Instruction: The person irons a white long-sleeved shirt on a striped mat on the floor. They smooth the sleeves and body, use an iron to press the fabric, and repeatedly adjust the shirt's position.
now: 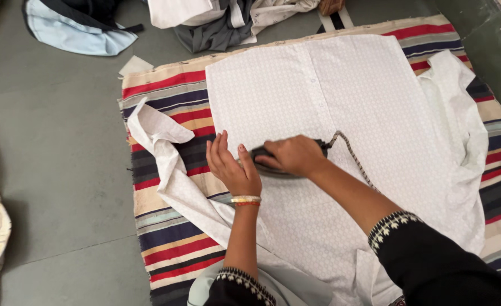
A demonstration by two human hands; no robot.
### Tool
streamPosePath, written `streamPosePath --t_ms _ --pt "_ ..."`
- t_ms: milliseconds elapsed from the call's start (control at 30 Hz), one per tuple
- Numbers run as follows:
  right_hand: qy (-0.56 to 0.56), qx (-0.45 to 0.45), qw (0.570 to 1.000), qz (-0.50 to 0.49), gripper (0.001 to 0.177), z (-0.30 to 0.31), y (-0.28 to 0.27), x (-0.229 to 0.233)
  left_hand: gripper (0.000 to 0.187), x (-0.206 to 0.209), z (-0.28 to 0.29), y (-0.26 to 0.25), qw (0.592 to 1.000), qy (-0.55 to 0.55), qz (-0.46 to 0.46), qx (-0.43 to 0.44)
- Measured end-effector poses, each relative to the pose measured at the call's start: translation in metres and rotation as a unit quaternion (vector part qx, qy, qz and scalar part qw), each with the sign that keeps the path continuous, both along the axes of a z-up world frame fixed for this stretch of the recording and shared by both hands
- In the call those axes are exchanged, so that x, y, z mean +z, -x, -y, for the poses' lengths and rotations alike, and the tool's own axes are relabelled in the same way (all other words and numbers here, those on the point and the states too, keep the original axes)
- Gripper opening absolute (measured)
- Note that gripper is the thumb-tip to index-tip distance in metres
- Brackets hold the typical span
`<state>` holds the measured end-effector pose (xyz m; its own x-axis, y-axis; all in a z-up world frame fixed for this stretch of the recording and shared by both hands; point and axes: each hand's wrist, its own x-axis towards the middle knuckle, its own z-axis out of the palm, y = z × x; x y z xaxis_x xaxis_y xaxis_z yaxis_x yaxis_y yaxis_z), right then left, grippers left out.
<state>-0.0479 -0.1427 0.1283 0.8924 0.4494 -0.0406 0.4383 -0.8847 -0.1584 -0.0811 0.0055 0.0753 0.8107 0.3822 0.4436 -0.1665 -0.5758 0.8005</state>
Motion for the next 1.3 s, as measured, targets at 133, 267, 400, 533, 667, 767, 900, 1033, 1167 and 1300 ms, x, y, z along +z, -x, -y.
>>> streamPosePath --t_ms 133,267,400,533,667,767,900,1033,1167,1300 --pt "0.005 -0.037 0.999 0.024 0.056 0.015 -0.033 -0.007 0.057 -0.020 0.004 -0.017 1.000 0.010 -0.019 -0.010" --pt "0.014 -0.090 0.994 0.059 0.057 0.028 -0.075 -0.013 0.073 -0.041 0.012 -0.034 0.998 0.041 -0.033 -0.041" --pt "0.045 -0.134 0.988 0.058 0.058 0.035 -0.120 -0.016 0.089 -0.061 0.020 -0.047 0.982 -0.013 -0.159 -0.102" --pt "0.024 -0.189 0.979 0.079 0.061 0.031 -0.153 -0.022 0.097 -0.076 0.026 -0.045 0.945 -0.184 -0.240 -0.123" --pt "0.027 -0.155 0.984 0.087 0.060 0.034 -0.190 -0.026 0.097 -0.080 0.030 -0.043 0.922 -0.263 -0.259 -0.115" --pt "0.034 -0.137 0.986 0.087 0.062 0.039 -0.215 -0.029 0.097 -0.079 0.029 -0.044 0.919 -0.266 -0.266 -0.118" --pt "0.038 -0.121 0.986 0.111 0.063 0.043 -0.229 -0.033 0.096 -0.080 0.028 -0.044 0.919 -0.261 -0.266 -0.125" --pt "0.030 -0.127 0.985 0.113 0.062 0.039 -0.226 -0.031 0.096 -0.080 0.028 -0.044 0.918 -0.271 -0.266 -0.118" --pt "0.022 -0.165 0.982 0.092 0.062 0.032 -0.207 -0.025 0.096 -0.079 0.028 -0.046 0.923 -0.251 -0.266 -0.124" --pt "0.021 -0.199 0.978 0.051 0.062 0.028 -0.175 -0.018 0.093 -0.084 0.026 -0.047 0.934 -0.203 -0.260 -0.133"
